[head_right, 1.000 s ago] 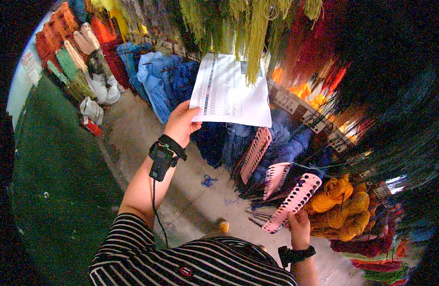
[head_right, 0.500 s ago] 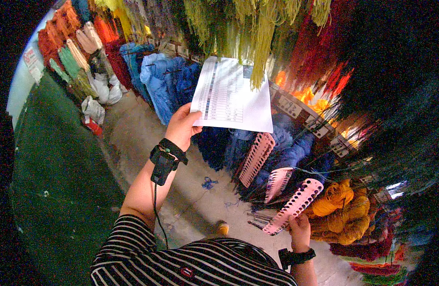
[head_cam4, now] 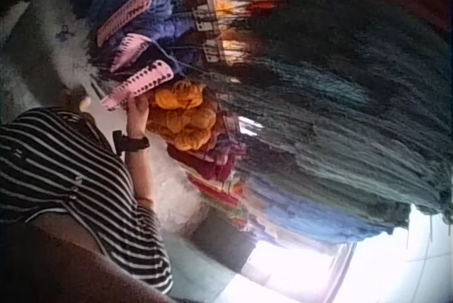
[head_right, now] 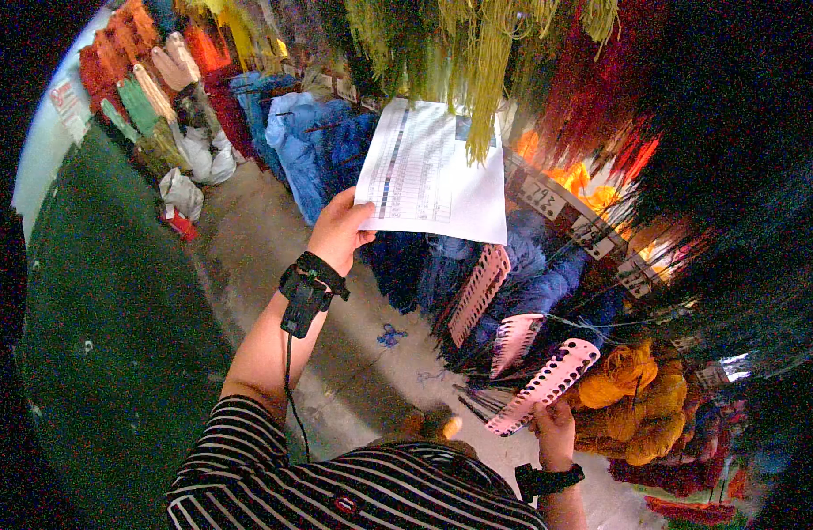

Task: The person checks a list, picks up thread organizers, and pulls strands of thread from hanging bundles. They then thread the strands through the holes of the organizers and refer back to the list.

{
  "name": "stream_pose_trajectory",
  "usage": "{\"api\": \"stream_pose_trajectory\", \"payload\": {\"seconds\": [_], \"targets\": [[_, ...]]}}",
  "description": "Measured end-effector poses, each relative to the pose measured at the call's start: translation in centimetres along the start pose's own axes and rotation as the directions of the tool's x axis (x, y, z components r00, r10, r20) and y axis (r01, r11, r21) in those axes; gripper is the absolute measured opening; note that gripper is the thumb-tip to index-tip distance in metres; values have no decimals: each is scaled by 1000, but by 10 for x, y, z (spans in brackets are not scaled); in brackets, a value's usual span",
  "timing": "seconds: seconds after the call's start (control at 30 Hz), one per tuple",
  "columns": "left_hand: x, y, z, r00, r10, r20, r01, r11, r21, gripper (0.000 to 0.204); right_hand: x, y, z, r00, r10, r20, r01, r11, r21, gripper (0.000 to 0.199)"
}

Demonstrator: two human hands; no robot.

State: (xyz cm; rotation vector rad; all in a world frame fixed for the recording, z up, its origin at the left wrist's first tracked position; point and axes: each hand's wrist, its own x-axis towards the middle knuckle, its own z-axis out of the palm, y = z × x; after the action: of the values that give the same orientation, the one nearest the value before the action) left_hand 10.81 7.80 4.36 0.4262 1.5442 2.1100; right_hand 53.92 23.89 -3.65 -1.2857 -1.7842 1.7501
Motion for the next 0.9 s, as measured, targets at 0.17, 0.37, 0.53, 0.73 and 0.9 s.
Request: {"api": "stream_pose_trajectory", "payload": {"seconds": [0.17, 0.37, 0.53, 0.73, 0.9], "targets": [[-2, -3, 7, 999, -13, -38, 15, 999, 42, 29, -3, 2, -11, 999, -48, 18, 48, 998, -28, 9], [-14, 11, 4, 1000, -10, -13, 11, 998, 66, 30, -25, -16, -4, 999, -30, 45, 28, 999, 42, 8], [-8, -8, 12, 994, -105, 35, 102, 992, 80, 30, -47, 5, -20, 999, -29, -16, 28, 998, -51, 13], [45, -11, 5, 994, -42, 99, 36, 998, 60, 29, -16, -22, 22, 995, -69, -72, 77, 990, 116, 16], [66, -11, -19, 988, -24, 150, 14, 998, 62, 33, 1, -15, 61, 988, -50, -143, 77, 979, 189, 19]]}}
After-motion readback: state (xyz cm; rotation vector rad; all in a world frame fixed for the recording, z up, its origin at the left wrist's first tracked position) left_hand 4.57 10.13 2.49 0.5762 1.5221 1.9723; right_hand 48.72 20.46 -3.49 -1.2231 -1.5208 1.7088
